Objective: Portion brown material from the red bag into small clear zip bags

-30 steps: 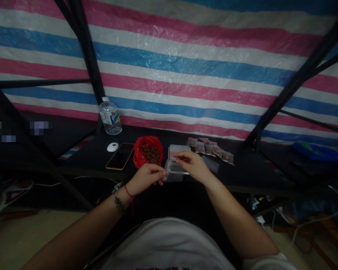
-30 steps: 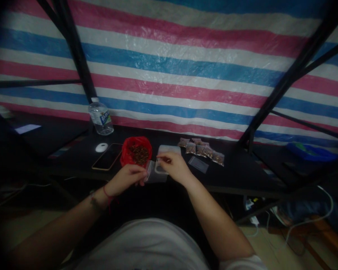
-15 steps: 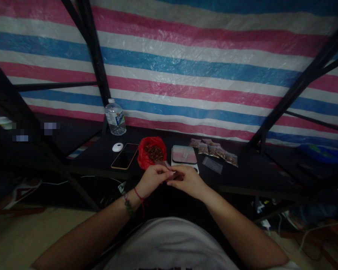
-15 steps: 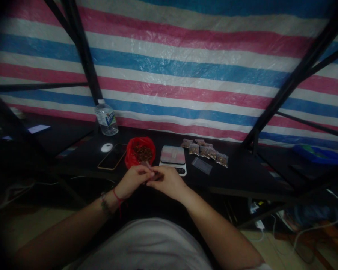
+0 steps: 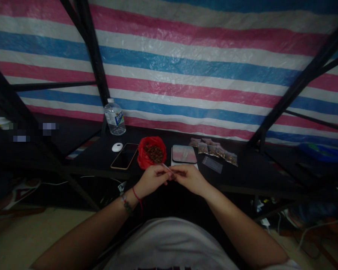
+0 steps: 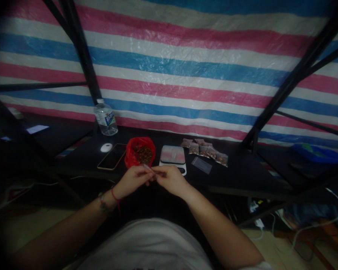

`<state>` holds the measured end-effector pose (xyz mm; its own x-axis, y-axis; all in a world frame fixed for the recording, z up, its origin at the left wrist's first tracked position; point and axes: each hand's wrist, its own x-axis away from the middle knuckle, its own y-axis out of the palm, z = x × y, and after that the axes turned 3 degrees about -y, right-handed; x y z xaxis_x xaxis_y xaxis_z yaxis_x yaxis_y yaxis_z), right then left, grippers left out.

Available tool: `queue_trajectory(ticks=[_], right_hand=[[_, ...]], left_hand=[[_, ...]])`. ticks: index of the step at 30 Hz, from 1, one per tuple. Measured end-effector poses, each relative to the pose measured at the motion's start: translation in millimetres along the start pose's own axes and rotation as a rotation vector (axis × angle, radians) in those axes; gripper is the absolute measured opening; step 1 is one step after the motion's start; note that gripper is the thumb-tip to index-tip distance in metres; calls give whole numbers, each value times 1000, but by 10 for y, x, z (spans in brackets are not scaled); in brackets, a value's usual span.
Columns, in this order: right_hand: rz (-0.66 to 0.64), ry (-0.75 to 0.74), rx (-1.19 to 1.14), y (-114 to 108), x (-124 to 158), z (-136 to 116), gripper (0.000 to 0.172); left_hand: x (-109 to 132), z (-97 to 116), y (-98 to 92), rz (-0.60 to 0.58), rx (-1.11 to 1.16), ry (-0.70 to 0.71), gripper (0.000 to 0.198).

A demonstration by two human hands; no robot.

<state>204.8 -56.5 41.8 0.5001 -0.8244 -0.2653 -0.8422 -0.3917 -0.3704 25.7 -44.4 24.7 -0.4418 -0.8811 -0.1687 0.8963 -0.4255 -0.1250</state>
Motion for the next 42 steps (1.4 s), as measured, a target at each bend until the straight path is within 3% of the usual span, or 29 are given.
queue_trajectory(ticks=[5,11,16,19,22,26,29,31,38,42], right_hand=[[69,79,-109,50,4,51,32],[34,109,-84,-9,-5,101,13],[75,61,248,-12,-6,67,11],[161,47,440,22,-8,19,13],[279,75,571,50,-22,-11,13],[352,-17,659,88,-22,18,8],[298,-194,638,115,5,59,19],[242,-234,632,123,23,73,28],[15,-75,582,74,-9,56,25],[54,7,457,39,-30,42,23]], left_hand=[[15,-39,-9,8,-101,-56,32],[57,-16,12,2,-258,-77,30],[65,47,22,9,-414,21,24],[55,43,20,103,-489,56,21],[48,30,25,215,-505,45,20],[54,34,57,233,-469,4,20],[52,29,76,230,-461,-5,19],[43,10,78,216,-470,-15,19],[77,-2,66,94,-693,103,19],[126,98,20,111,-866,320,15]])
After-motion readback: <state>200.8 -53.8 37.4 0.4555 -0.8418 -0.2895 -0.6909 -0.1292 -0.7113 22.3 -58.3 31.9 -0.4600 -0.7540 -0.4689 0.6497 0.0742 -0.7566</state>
